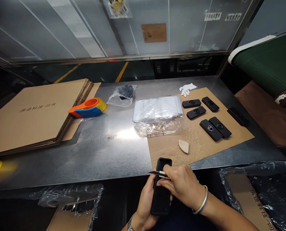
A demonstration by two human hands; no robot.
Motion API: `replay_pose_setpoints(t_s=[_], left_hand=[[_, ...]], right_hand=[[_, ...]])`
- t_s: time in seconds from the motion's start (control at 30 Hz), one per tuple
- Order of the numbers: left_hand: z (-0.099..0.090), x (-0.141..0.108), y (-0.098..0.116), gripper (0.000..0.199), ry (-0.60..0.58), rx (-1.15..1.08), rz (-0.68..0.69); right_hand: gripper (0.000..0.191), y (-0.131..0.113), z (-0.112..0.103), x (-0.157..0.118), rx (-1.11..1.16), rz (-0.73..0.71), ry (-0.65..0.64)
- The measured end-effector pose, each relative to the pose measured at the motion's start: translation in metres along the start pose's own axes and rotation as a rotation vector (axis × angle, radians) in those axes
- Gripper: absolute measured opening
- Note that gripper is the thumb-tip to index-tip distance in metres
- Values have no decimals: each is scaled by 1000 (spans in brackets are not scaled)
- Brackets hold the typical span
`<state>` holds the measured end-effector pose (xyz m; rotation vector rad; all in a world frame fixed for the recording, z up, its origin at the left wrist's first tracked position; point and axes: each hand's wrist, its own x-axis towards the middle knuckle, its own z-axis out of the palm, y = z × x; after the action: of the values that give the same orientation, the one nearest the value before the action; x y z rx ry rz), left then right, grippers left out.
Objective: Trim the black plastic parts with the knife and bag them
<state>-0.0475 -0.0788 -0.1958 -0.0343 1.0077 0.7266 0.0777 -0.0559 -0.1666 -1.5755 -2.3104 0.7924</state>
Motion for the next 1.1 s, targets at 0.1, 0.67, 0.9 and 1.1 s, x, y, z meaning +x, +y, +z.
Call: replay_pose_setpoints(t_s=[0.1,0.67,0.9,1.1], left_hand=[[-1,-1,-2,52,-54,92,-52],[-4,-1,-2,65,-214,115,-189],[-5,-1,-3,67,-222,155,-197],[-7,0,-5,68,-220,153,-230]], right_hand=[[46,6,-8,5,86,46,20],[32,30,-16,15,362,-39,-65],[31,31,-16,12,300,-113,-12],[24,31,-18,14,316,-111,-65]])
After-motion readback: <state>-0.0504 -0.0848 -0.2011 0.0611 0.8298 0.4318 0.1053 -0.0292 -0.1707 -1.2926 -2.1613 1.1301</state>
